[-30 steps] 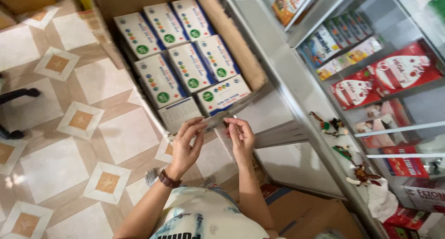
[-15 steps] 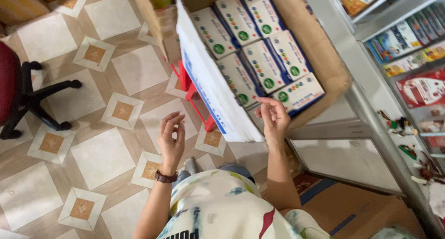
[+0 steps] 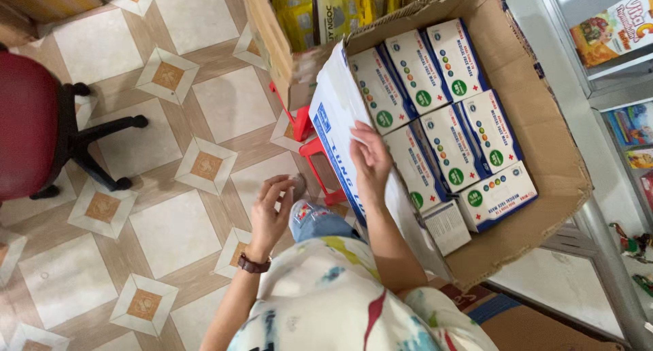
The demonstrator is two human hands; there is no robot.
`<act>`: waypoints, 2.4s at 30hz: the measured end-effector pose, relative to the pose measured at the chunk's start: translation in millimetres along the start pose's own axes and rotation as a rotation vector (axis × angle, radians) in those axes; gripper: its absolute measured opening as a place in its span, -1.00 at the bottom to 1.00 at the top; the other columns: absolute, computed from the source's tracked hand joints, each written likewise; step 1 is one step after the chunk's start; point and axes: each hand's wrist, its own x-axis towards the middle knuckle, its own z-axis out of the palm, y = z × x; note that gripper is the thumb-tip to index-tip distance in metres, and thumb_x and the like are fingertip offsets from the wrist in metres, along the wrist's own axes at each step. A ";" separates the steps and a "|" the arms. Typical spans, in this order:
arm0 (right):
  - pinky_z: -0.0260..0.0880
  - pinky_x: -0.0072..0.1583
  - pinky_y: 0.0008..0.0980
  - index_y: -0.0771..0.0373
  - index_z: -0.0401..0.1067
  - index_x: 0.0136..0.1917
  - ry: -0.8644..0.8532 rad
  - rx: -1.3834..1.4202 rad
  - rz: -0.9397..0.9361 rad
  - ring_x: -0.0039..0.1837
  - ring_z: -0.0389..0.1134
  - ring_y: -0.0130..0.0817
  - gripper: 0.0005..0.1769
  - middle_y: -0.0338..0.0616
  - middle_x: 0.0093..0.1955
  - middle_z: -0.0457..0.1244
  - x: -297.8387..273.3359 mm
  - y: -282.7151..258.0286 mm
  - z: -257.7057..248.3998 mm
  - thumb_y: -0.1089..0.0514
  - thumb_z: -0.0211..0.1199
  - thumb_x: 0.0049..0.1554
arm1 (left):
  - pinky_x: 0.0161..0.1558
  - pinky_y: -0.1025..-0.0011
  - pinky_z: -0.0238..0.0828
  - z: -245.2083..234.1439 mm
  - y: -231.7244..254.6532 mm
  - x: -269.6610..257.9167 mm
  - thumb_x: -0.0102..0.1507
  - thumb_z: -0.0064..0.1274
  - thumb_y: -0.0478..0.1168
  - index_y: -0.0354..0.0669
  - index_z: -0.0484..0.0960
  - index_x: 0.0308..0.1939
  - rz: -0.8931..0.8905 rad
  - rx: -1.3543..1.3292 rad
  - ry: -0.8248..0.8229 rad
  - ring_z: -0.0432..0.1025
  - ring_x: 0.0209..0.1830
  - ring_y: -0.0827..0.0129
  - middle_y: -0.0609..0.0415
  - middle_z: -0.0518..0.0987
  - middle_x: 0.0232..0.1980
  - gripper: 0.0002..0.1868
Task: The person organizes medical face masks by transferring them from a large cardboard box into a smaller cardboard box. They handle multiple types of masks, including white boxes labeled 'Medical Face Mask' and yellow packages labeled 'Duy Ngoc', arranging them neatly in rows within the smaller container.
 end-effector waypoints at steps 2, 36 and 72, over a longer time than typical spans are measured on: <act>0.31 0.38 -0.32 0.34 0.45 0.17 0.000 -0.050 -0.055 0.39 0.29 -0.31 -0.80 0.00 0.43 0.22 32.4 12.8 19.3 0.34 0.21 0.26 | -0.32 0.45 0.55 -5.6 -3.8 28.4 0.30 0.05 -0.39 -0.16 0.67 0.01 -0.111 0.008 -0.060 0.58 -0.24 0.35 -0.01 0.61 0.15 -0.77; 0.44 0.19 -0.48 0.34 0.57 0.08 0.683 -0.455 0.315 0.12 0.44 -0.42 -0.87 -0.09 0.06 0.44 187.7 51.3 66.1 0.30 0.24 0.30 | 0.21 0.18 0.44 84.2 -94.2 606.4 0.34 0.13 -0.36 -0.11 0.69 -0.03 0.459 0.058 -0.462 0.50 0.15 0.09 0.03 0.64 0.10 -0.84; 0.12 0.46 -0.05 -0.05 0.20 0.52 0.395 -1.177 0.411 0.59 0.00 0.15 -0.30 0.24 0.62 -0.08 353.1 -6.0 31.8 -0.03 0.32 0.15 | 0.31 0.18 0.37 245.9 -95.4 770.1 0.29 0.13 -0.15 -0.06 0.63 0.17 0.570 -0.176 -0.841 0.44 0.26 0.02 -0.06 0.58 0.21 -0.64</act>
